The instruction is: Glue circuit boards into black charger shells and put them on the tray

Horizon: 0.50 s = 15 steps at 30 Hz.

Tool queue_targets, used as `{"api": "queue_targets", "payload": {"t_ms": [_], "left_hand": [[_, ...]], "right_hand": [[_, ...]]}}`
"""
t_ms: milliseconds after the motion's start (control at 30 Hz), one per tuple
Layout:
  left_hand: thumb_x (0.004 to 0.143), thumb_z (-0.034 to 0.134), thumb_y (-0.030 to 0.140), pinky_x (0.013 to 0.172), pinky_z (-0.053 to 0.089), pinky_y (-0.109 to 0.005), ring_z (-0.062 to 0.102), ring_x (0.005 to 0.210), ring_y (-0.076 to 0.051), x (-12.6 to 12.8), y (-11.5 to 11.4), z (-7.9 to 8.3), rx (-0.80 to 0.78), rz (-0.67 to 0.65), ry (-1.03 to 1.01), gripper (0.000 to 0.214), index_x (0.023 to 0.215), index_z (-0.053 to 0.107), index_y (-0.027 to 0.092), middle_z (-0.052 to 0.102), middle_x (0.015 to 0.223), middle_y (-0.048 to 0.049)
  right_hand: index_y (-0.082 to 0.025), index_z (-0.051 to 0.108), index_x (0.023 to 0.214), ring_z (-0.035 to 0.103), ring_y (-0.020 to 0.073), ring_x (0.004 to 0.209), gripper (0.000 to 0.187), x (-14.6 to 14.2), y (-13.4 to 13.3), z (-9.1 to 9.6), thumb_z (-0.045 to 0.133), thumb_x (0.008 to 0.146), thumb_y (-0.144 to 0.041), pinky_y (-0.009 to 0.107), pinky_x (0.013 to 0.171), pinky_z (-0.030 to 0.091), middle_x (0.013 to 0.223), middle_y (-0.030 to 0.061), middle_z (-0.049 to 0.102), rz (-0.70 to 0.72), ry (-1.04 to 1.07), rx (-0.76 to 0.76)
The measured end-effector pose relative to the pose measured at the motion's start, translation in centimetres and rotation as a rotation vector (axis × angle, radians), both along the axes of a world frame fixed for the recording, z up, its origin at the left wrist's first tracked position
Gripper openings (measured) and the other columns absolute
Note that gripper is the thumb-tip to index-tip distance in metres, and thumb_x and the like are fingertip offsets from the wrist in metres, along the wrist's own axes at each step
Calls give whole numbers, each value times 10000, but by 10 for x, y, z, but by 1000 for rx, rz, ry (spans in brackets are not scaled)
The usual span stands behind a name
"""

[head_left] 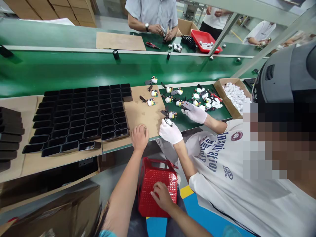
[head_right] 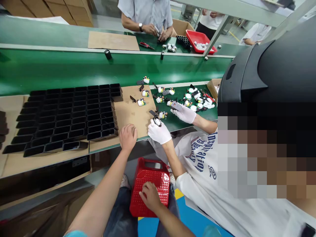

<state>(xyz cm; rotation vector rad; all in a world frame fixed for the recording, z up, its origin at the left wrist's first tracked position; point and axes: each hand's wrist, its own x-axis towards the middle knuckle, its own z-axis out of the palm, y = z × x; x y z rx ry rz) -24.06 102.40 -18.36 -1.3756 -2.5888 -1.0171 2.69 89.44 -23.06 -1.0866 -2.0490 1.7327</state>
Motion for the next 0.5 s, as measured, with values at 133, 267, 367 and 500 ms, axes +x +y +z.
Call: {"api": "queue_targets", "payload": {"t_ms": [133,267,367,500], "left_hand": [[881,459,255,969,341,-432,508,1116,-309,0,0,0,-2,4,19,225,1051,586,181,630,1124,-123],[888,444,261,969,341,-433,496,1134,-309,0,0,0,-1,10,1,238,1056,587,171,620,1137,-136],[896,431,268,966,345,-437,486,1145,-308,-1,0,0,-4,3,-9,250,1063,586,166,609,1155,-146],[895,428,261,966,348,-437,491,1138,-308,-1,1,0,-8,12,-2,242,1052,586,165,610,1145,-150]], "right_hand": [[-425,657,782,570,145,809,146,-9,28,2,563,785,-313,347,748,442,879,-19,651,-51,46,-74],[-378,654,745,542,148,797,151,-31,69,1,552,810,-288,343,775,408,849,-8,631,-137,126,-132],[-364,659,747,522,143,771,135,-38,80,1,584,792,-260,319,757,399,802,-11,626,-168,206,-221],[-333,679,767,530,113,736,141,-29,52,19,667,733,-197,263,703,414,774,-10,641,-176,360,-440]]}}
